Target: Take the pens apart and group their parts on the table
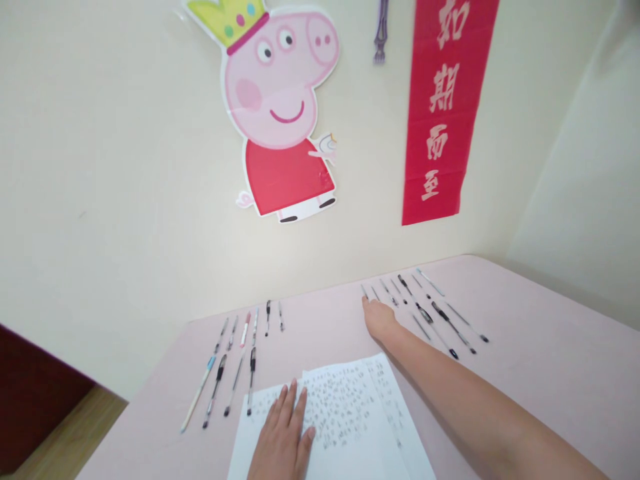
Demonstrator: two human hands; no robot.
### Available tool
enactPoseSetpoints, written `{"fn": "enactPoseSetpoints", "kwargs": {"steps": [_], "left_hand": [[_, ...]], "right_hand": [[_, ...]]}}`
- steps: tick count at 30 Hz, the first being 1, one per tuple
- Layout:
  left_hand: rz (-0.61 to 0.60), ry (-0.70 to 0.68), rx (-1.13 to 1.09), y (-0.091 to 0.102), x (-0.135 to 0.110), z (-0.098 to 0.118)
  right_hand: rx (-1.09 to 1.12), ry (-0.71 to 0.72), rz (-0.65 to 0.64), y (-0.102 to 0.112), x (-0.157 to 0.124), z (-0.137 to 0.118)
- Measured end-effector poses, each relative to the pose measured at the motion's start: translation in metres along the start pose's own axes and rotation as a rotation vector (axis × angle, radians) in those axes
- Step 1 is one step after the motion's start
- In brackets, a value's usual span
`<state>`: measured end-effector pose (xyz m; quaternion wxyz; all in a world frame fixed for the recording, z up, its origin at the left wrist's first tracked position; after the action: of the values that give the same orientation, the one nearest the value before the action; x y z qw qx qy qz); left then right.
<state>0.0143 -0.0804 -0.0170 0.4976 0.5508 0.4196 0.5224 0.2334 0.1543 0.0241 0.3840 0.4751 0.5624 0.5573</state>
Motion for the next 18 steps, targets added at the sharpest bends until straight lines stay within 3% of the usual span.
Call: {"fn": "enactPoseSetpoints", "kwargs": {"steps": [6, 13, 18], "left_hand": [[-0.022, 0.003, 0.001, 0.002, 0.003, 0.002], [-0.074, 0.294, 0.138, 0.020, 0.002, -0.034], [-0.063, 0.326, 0.138, 0.017, -0.011, -0.048]], "right_hand": [[0.045, 0.142, -0.026, 0.002, -0.010, -0.032], [0.202, 0.543, 0.005, 0.012, -0.068, -0.127], [0.227, 0.764, 0.089, 0.003, -0.095, -0.187]]}}
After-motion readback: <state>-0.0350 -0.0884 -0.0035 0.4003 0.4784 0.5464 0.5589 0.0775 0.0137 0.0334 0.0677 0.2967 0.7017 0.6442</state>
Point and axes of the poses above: each hand's wrist, its own x-axis towards the middle knuckle, its own y-axis out of the back of the hand, z = x × y, the point moved 3 cm from there along x, towards the middle knuckle, and after that the axes turned 4 degrees about z, right-handed, at the moved point
